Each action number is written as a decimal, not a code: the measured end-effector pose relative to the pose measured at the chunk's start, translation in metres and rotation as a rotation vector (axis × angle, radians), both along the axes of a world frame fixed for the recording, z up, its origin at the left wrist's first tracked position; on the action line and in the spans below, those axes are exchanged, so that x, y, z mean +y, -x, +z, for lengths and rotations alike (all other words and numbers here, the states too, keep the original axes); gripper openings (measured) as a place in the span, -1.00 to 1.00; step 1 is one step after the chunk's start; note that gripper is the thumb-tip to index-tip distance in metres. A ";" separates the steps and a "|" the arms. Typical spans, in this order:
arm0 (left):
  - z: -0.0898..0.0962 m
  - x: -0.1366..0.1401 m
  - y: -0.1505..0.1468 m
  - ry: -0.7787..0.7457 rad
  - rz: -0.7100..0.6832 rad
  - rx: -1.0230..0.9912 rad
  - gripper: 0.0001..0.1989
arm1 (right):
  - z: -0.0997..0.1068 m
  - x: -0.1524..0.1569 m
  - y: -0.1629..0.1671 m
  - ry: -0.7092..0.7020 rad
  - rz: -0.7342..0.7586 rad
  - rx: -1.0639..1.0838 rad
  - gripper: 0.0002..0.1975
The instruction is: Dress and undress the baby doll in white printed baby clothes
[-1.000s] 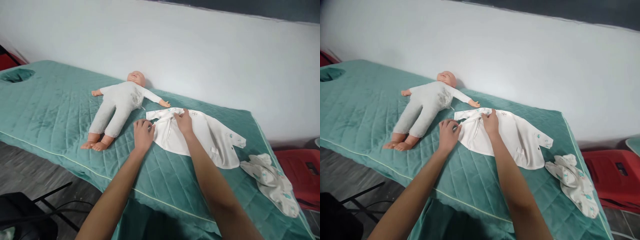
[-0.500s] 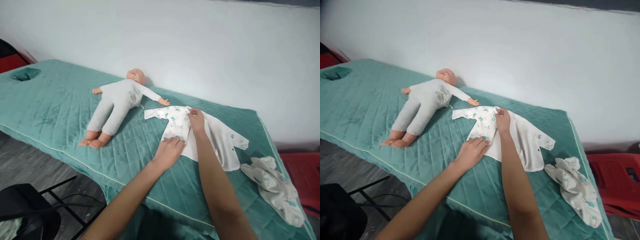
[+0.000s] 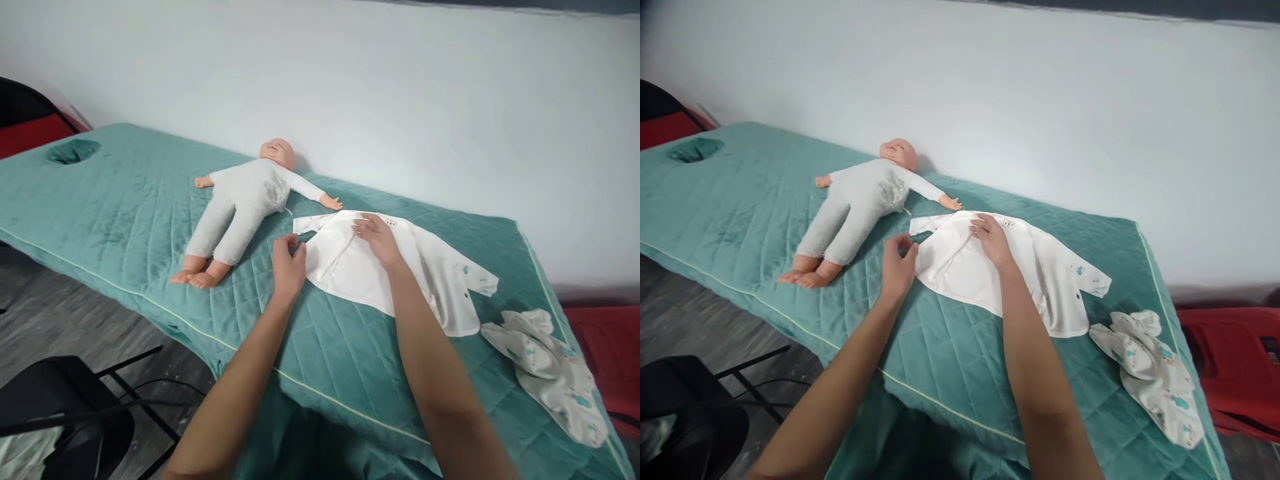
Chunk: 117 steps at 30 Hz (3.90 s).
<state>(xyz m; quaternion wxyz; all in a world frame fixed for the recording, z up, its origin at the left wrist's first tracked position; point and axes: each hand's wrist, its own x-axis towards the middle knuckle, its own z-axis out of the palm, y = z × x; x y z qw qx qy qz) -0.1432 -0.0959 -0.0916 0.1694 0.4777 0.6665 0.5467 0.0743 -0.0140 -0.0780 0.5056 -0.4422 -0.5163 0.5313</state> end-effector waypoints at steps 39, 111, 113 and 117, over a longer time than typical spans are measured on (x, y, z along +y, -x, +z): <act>0.001 0.080 0.049 -0.037 -0.336 0.045 -0.64 | 0.015 -0.039 -0.040 -0.221 -0.144 -0.911 -0.52; -0.006 0.096 0.048 0.029 -0.157 0.058 -0.75 | -0.007 -0.002 0.002 -0.382 -0.002 -1.122 -0.50; -0.006 0.096 0.049 0.026 -0.157 0.059 -0.75 | -0.006 -0.004 0.002 -0.377 -0.026 -1.141 -0.54; -0.007 0.096 0.050 0.003 -0.150 0.065 -0.76 | -0.011 -0.011 -0.007 -0.269 -0.213 -1.217 -0.51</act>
